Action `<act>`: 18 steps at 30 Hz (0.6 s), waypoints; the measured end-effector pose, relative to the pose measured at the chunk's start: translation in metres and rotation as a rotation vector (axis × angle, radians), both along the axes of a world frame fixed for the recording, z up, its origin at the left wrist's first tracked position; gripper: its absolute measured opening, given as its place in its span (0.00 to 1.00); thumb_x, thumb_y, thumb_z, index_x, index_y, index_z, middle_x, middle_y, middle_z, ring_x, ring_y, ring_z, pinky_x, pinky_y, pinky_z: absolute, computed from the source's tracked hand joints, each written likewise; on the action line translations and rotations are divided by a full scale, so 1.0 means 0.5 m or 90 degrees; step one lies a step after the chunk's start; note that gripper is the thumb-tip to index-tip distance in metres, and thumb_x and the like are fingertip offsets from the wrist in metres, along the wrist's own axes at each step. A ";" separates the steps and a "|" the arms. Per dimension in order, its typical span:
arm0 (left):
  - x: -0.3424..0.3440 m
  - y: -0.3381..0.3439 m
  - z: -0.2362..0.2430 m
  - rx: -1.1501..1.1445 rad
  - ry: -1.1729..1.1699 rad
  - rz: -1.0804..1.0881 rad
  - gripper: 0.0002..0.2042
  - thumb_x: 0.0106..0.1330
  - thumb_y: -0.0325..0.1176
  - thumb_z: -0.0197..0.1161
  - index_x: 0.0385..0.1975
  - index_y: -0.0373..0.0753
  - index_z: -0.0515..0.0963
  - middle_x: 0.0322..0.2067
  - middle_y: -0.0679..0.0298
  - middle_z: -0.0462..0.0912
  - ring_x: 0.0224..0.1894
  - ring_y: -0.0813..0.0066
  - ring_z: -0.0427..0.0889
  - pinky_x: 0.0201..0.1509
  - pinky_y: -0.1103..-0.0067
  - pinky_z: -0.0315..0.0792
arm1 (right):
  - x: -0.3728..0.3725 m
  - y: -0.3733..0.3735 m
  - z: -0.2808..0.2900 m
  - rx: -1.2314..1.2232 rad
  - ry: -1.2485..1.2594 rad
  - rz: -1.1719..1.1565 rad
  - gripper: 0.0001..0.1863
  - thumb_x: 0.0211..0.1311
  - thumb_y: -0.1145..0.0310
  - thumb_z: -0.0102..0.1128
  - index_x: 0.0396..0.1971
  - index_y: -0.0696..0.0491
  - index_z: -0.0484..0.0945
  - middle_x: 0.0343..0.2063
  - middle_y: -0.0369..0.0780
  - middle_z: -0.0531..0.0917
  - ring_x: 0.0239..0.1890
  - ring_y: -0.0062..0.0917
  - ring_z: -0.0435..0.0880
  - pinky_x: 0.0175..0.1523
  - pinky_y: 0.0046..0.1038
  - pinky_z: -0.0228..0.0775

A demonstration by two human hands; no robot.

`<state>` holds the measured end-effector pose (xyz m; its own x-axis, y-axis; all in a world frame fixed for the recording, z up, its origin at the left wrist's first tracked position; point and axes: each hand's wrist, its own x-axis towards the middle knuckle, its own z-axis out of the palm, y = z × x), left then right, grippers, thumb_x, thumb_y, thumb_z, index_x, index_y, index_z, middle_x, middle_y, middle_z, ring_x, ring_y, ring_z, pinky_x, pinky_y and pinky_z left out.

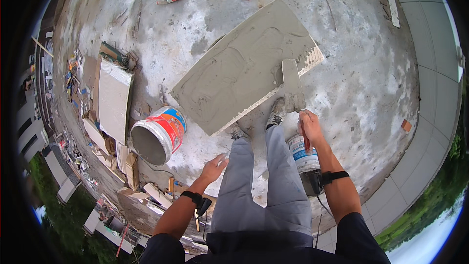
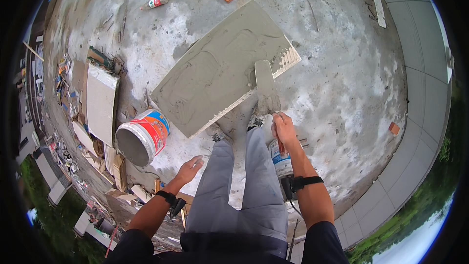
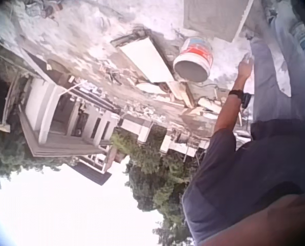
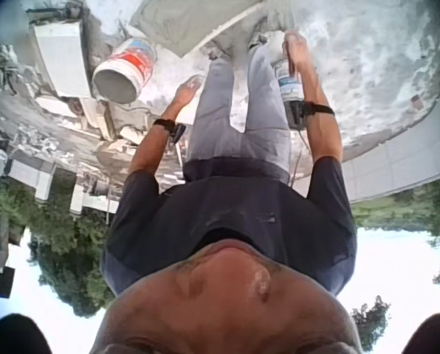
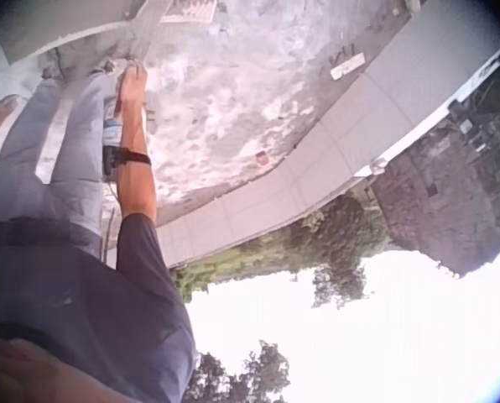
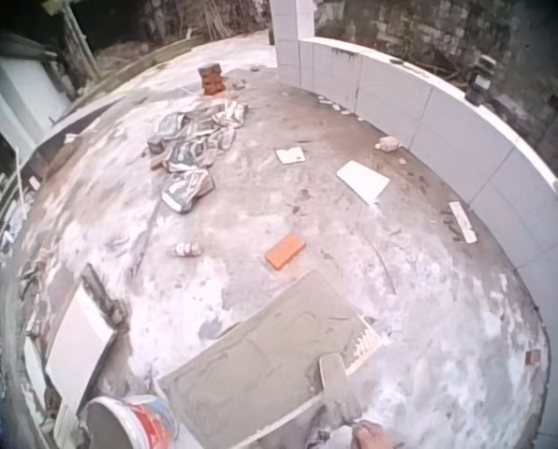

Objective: Apply mortar to the back of a tile and then place it onto a wall.

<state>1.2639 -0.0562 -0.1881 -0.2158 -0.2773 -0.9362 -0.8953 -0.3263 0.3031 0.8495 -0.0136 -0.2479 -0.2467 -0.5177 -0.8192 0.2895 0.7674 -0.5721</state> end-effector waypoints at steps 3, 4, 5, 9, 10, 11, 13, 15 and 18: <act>0.106 0.007 -0.021 -0.054 -0.020 0.021 0.28 0.72 0.55 0.53 0.63 0.40 0.72 0.55 0.46 0.80 0.60 0.50 0.78 0.63 0.68 0.70 | 0.188 -0.003 -0.012 0.046 -0.187 -0.027 0.15 0.71 0.58 0.52 0.34 0.57 0.74 0.14 0.34 0.71 0.14 0.19 0.70 0.19 0.26 0.62; 0.134 0.009 -0.032 -0.088 -0.011 0.026 0.28 0.72 0.55 0.53 0.63 0.40 0.72 0.54 0.46 0.81 0.59 0.50 0.78 0.63 0.67 0.71 | 0.254 0.011 -0.023 0.042 -0.189 0.022 0.15 0.71 0.58 0.52 0.35 0.57 0.74 0.15 0.35 0.72 0.14 0.20 0.71 0.20 0.27 0.64; 0.139 0.009 -0.038 -0.084 -0.008 0.029 0.28 0.72 0.55 0.53 0.63 0.40 0.72 0.54 0.46 0.81 0.59 0.50 0.78 0.63 0.67 0.71 | 0.303 0.036 -0.034 0.045 -0.185 0.067 0.16 0.71 0.58 0.52 0.36 0.57 0.75 0.16 0.36 0.73 0.14 0.21 0.71 0.21 0.28 0.66; 0.167 0.033 -0.032 -0.052 0.023 0.064 0.28 0.72 0.54 0.53 0.63 0.40 0.72 0.55 0.46 0.80 0.59 0.48 0.78 0.62 0.66 0.71 | 0.435 0.082 -0.047 0.042 -0.084 0.271 0.17 0.72 0.57 0.50 0.28 0.55 0.72 0.17 0.41 0.77 0.17 0.28 0.78 0.23 0.32 0.70; 0.179 0.039 -0.030 -0.037 0.031 0.077 0.28 0.72 0.54 0.53 0.63 0.40 0.72 0.55 0.46 0.80 0.60 0.48 0.77 0.63 0.66 0.70 | 0.450 0.094 -0.051 -0.024 0.128 0.441 0.16 0.70 0.55 0.53 0.35 0.56 0.73 0.20 0.43 0.81 0.21 0.32 0.82 0.27 0.35 0.74; 0.206 0.049 -0.030 -0.037 0.029 0.081 0.28 0.72 0.54 0.53 0.63 0.40 0.72 0.55 0.46 0.80 0.60 0.48 0.77 0.63 0.66 0.70 | 0.464 0.100 -0.055 -0.096 0.340 0.605 0.19 0.68 0.54 0.55 0.42 0.56 0.75 0.24 0.46 0.84 0.25 0.37 0.86 0.31 0.39 0.77; 0.271 0.086 -0.025 -0.051 0.022 0.088 0.28 0.72 0.54 0.53 0.62 0.40 0.72 0.56 0.46 0.80 0.60 0.48 0.77 0.63 0.66 0.70 | 0.444 0.066 -0.037 -0.098 0.409 0.692 0.19 0.68 0.53 0.55 0.42 0.55 0.74 0.26 0.47 0.85 0.28 0.40 0.87 0.33 0.41 0.78; 0.321 0.109 -0.020 -0.045 0.011 0.104 0.28 0.72 0.55 0.53 0.62 0.41 0.72 0.56 0.46 0.80 0.60 0.48 0.77 0.64 0.66 0.69 | 0.383 0.018 -0.013 -0.070 0.533 0.761 0.18 0.68 0.52 0.54 0.40 0.54 0.73 0.28 0.48 0.86 0.31 0.44 0.87 0.35 0.43 0.79; 0.368 0.123 -0.014 -0.035 0.001 0.127 0.27 0.73 0.53 0.53 0.61 0.38 0.73 0.56 0.47 0.80 0.61 0.53 0.77 0.65 0.69 0.68 | 0.256 -0.017 -0.010 0.061 0.632 0.631 0.18 0.70 0.53 0.52 0.39 0.54 0.73 0.29 0.48 0.85 0.31 0.44 0.87 0.35 0.45 0.78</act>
